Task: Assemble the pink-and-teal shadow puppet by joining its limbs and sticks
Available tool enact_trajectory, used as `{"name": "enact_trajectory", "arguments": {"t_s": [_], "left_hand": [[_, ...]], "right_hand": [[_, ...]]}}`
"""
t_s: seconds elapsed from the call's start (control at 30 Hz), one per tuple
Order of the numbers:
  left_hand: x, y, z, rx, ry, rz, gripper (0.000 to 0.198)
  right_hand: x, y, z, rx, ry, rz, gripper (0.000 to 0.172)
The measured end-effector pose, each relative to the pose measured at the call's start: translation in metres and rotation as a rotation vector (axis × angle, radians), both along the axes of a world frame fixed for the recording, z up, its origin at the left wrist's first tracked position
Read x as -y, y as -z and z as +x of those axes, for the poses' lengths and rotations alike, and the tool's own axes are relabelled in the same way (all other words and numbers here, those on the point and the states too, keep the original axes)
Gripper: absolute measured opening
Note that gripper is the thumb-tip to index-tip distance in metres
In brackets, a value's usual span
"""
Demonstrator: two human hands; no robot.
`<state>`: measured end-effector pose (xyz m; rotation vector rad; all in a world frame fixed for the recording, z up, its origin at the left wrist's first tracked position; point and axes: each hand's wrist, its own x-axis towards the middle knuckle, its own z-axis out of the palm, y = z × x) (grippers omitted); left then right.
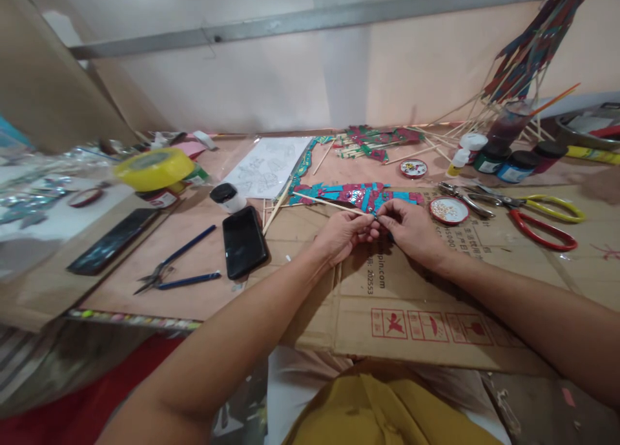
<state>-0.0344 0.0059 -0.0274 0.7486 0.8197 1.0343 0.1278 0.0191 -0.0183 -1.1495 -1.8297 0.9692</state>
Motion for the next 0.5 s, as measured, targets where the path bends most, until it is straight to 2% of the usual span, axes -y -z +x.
{"name": "enact_trajectory", "arguments": {"t_s": [0.33, 0.5], "left_hand": [[-0.0007, 0.0045, 0.0002, -0.002, 0.005, 0.026, 0.029], [0.0002, 0.0053, 0.0027, -0.010, -0.025, 0.025, 0.028]], "right_hand": [[0.0021, -0.0031, -0.0023, 0.037, 0.035, -0.005, 0.007], [0.0044, -0.0071, -0.0049, 0.091, 0.101, 0.069, 0.006]]}}
